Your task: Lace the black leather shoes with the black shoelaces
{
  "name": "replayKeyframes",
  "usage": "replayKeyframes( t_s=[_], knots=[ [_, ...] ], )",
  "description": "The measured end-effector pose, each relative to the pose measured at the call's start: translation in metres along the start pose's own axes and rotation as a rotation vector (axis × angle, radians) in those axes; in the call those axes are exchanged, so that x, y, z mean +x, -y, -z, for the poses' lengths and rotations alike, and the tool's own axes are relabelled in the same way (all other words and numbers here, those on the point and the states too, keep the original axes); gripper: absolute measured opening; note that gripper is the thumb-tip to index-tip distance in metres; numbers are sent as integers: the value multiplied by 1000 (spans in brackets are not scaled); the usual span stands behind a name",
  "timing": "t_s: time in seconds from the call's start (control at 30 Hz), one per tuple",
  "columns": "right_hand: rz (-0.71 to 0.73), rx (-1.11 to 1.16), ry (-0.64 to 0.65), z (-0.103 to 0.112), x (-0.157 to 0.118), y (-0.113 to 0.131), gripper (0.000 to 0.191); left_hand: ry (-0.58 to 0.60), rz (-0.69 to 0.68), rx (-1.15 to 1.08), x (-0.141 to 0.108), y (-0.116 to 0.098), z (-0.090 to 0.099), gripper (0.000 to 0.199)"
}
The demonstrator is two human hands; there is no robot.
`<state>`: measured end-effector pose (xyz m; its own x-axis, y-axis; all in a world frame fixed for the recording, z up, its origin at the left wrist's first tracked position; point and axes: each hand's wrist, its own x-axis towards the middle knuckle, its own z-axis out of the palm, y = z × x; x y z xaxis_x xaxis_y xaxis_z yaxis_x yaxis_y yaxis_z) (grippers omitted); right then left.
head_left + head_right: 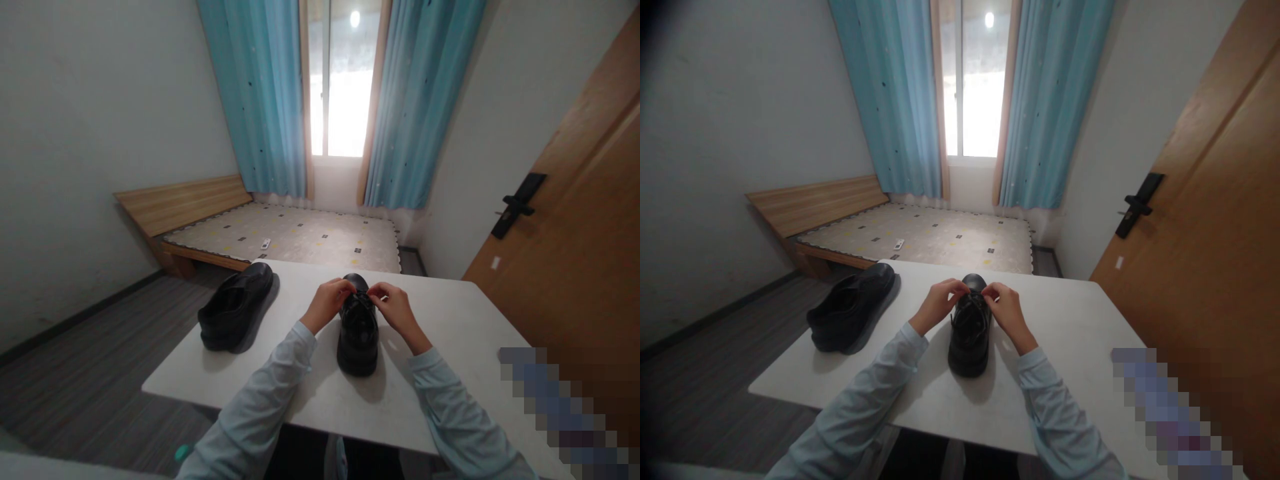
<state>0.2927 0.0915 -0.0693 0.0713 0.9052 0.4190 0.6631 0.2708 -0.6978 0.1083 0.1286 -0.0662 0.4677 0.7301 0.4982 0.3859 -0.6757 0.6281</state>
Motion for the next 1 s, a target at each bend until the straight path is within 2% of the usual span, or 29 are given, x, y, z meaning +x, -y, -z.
replayKeyframes(
  t_s=[0.13,0.3,0.47,0.7,1.0],
  knots=[
    [96,-59,90,5,-1,5,14,15,-1,-16,-2,-2,3,11],
    [168,-99,176,8,-3,12,18,61,12,34,-2,-4,5,16],
    [198,-104,172,4,-5,9,14,58,-23,-9,-2,-3,4,12],
    [180,-12,100,-3,-5,8,10,51,-3,-1,0,-4,-1,6],
    [127,29,84,2,-5,11,11,-23,-10,69,-1,-4,1,5]
  ],
)
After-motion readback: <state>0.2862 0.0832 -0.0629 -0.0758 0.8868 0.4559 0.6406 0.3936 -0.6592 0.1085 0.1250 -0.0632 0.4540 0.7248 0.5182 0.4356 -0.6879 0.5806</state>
